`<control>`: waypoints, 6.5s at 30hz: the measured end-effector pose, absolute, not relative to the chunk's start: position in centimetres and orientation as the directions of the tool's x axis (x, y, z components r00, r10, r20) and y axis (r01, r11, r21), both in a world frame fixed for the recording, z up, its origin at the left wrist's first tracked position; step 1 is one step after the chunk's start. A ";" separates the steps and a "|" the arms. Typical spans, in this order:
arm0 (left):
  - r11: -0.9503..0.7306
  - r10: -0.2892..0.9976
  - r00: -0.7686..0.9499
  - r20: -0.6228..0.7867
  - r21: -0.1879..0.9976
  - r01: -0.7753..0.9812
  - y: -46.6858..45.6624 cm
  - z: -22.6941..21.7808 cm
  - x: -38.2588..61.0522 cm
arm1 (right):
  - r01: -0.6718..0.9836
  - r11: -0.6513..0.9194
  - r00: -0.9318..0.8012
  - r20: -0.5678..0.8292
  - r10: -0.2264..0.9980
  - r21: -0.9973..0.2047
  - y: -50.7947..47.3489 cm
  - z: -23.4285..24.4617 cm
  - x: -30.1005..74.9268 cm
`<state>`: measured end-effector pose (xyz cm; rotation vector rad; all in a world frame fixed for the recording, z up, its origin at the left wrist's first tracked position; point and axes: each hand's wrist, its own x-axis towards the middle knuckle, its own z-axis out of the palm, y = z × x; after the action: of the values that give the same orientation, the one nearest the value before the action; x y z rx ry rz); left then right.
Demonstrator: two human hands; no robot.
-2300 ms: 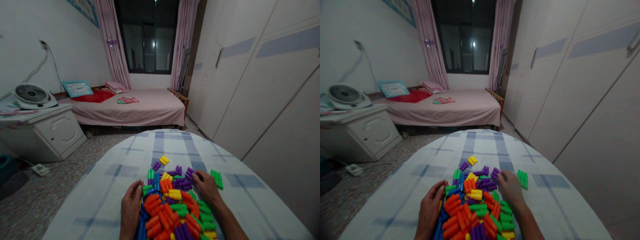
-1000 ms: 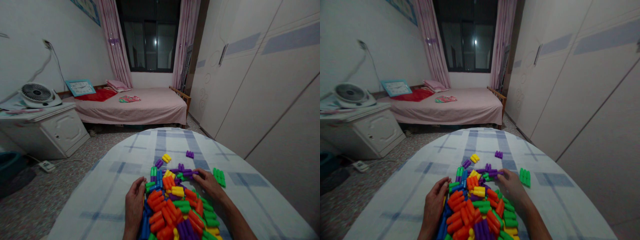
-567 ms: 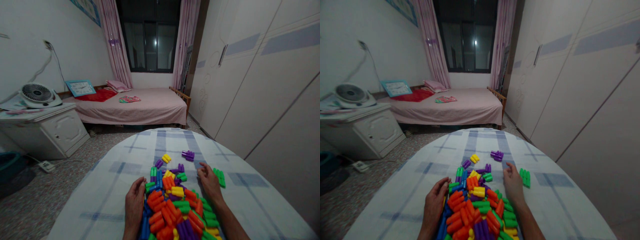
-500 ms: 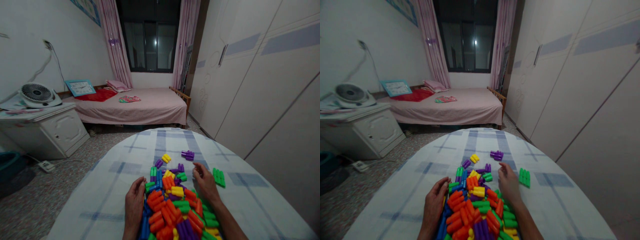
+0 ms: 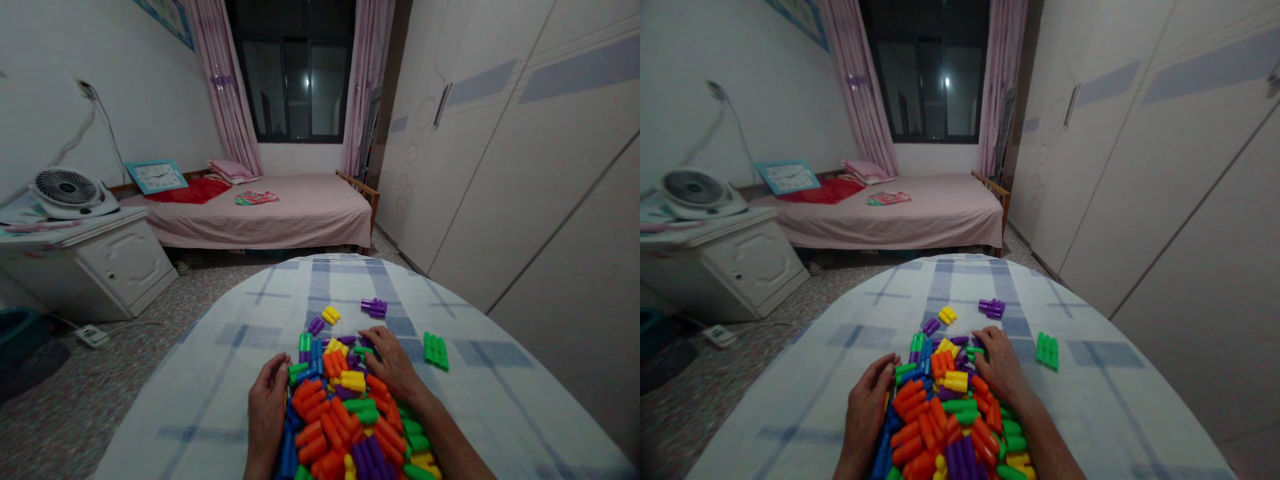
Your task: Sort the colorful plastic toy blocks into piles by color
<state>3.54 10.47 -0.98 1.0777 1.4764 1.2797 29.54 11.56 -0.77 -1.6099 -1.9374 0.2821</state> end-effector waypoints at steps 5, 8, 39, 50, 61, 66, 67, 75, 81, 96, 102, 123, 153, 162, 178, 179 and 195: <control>0.110 0.968 -0.231 -0.098 0.993 0.041 10.5 -1.0 3.5 | 0.793 0.232 -0.088 0.271 0.958 -0.563 11.5 -1.1 30.6; 0.119 0.970 -0.218 -0.110 0.992 0.030 10.4 -1.2 3.5 | 0.787 0.247 -0.119 0.254 0.960 -0.565 11.6 -1.3 31.3; 0.098 0.966 -0.243 -0.087 0.995 0.030 10.4 -1.1 3.5 | 0.478 -0.019 0.201 0.088 0.976 -0.878 10.9 0.8 30.6; 0.097 0.967 -0.244 -0.081 0.994 0.056 10.4 -0.9 3.5 | 0.735 0.060 0.027 0.118 0.993 -0.676 10.8 0.1 28.9; 0.096 0.968 -0.237 -0.085 0.995 0.038 10.4 -0.9 3.6 | 0.871 -0.169 0.395 0.454 0.799 -0.461 10.7 1.1 35.6; 0.095 0.968 -0.238 -0.081 0.994 0.050 10.5 -1.0 3.5 | 0.875 -0.364 0.480 0.478 0.735 -0.319 10.0 1.0 36.3; 0.094 0.969 -0.235 -0.079 0.994 0.053 10.5 -1.0 3.5 | 0.870 -0.380 0.492 0.500 0.713 -0.315 10.0 1.1 36.0; 0.105 0.968 -0.233 -0.090 0.993 0.057 10.6 -1.1 3.6 | 0.672 0.035 -0.049 0.003 0.999 -0.740 10.3 2.2 33.6; 0.092 0.972 -0.223 -0.079 0.994 0.049 10.6 -1.4 3.5 | 0.688 0.100 -0.270 -0.126 0.955 -0.719 8.6 3.3 33.3; 0.024 0.974 -0.225 -0.001 0.995 0.097 10.9 -1.5 3.6 | 0.804 0.032 0.167 0.277 0.946 -0.594 5.3 -1.1 32.2; 0.008 0.970 -0.243 0.026 0.990 0.139 11.0 -1.5 3.6 | 0.767 -0.171 0.482 0.378 0.791 -0.619 3.6 -1.6 34.7; 0.004 0.965 -0.258 0.045 0.983 0.184 10.8 -0.9 3.7 | 0.662 0.025 0.024 0.054 0.998 -0.749 0.3 1.5 32.9; 0.021 0.959 -0.281 0.034 0.982 0.190 10.9 -1.0 3.7 | 0.663 0.066 0.103 0.178 0.979 -0.746 0.8 1.3 33.1; 0.023 0.960 -0.279 0.035 0.979 0.202 10.8 -0.7 3.7 | 0.810 0.017 0.356 0.515 0.780 -0.587 1.1 0.8 34.9; 0.006 0.962 -0.266 0.056 0.973 0.230 10.7 -0.6 3.7 | 0.643 -0.024 0.139 0.085 0.987 -0.766 0.9 0.9 33.0; 0.009 0.962 -0.268 0.052 0.975 0.224 10.7 -0.6 3.7 | 0.639 -0.034 0.144 0.076 0.987 -0.769 0.9 1.1 33.0; 0.005 0.963 -0.265 0.056 0.974 0.226 10.9 -0.9 3.6 | 0.731 -0.019 0.485 0.499 0.718 -0.682 1.3 0.2 34.6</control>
<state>3.64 10.95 -0.86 1.2549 1.5716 1.3141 34.63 1.27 0.17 -1.7398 -1.2363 -0.0160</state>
